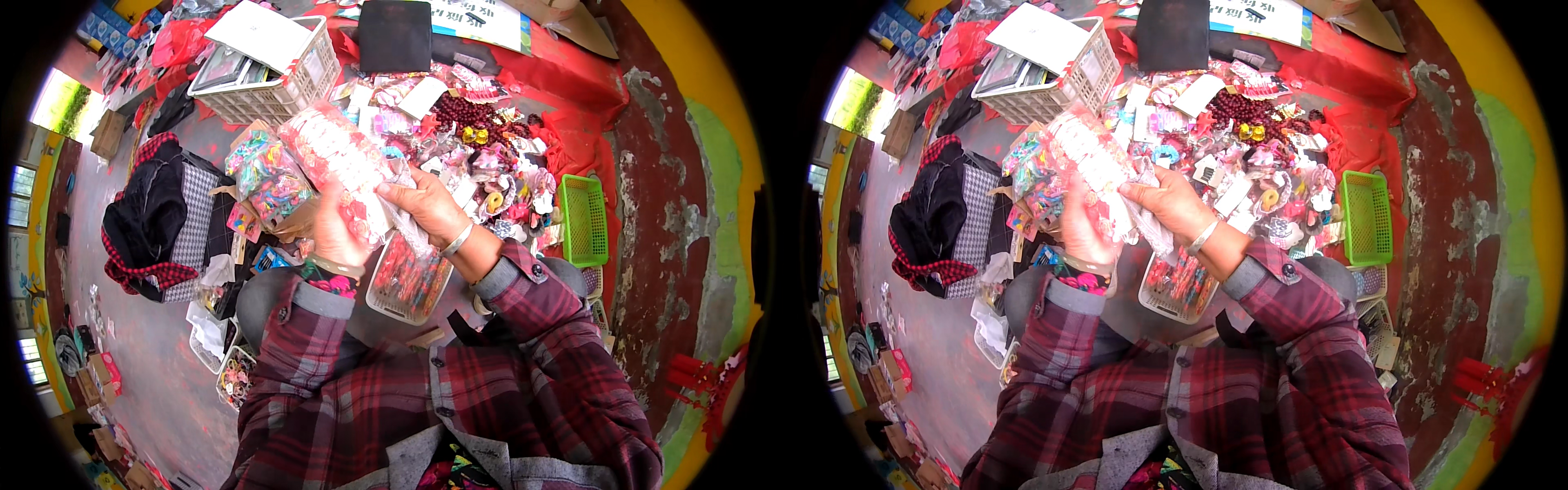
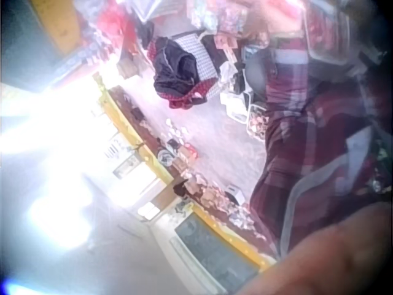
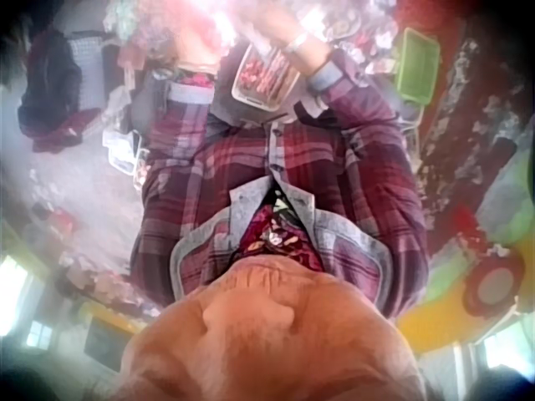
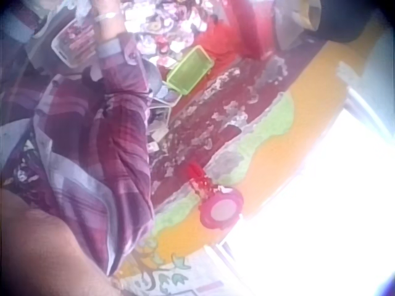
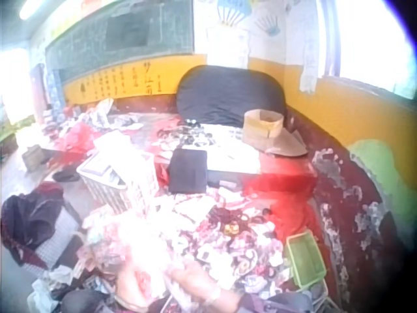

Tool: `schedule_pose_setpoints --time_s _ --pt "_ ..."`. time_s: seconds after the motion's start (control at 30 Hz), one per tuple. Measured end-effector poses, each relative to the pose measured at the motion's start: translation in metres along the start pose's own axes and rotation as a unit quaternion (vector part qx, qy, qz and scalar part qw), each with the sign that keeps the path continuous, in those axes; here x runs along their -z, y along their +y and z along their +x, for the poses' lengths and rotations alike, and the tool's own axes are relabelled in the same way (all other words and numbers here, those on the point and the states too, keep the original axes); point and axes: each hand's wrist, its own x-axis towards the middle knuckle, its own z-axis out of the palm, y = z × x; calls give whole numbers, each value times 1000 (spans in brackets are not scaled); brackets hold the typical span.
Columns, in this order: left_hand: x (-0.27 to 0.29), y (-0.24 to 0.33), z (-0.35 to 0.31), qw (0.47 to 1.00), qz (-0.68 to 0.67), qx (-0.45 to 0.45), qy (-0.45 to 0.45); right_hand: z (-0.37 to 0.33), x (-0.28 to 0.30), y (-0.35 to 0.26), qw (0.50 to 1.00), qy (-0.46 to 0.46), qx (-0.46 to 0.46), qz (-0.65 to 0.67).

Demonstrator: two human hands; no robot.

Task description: The person sits on the floor and wipes a clear plastic container filled with colorful candies using a grey cloth. They then pick up a plastic bag containing red items, wipe the exterior of the bag with the cloth, and continue to clean the items.

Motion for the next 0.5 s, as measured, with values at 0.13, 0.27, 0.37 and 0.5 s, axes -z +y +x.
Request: schedule_pose_setpoints --time_s 0.13,0.27,0.37,0.5 --pt "21 -3 5 998 -19 60 -15 14 20 2 989 50 22 -138" --pt "11 11 7 999 -6 1 -54 17 31 -11 988 110 47 -101" --pt "5 23 10 997 12 -49 -63 13 27 -28 975 140 163 -53" --pt "17 20 16 1000 8 -24 -18 -9 -8 -21 906 35 312 -285"
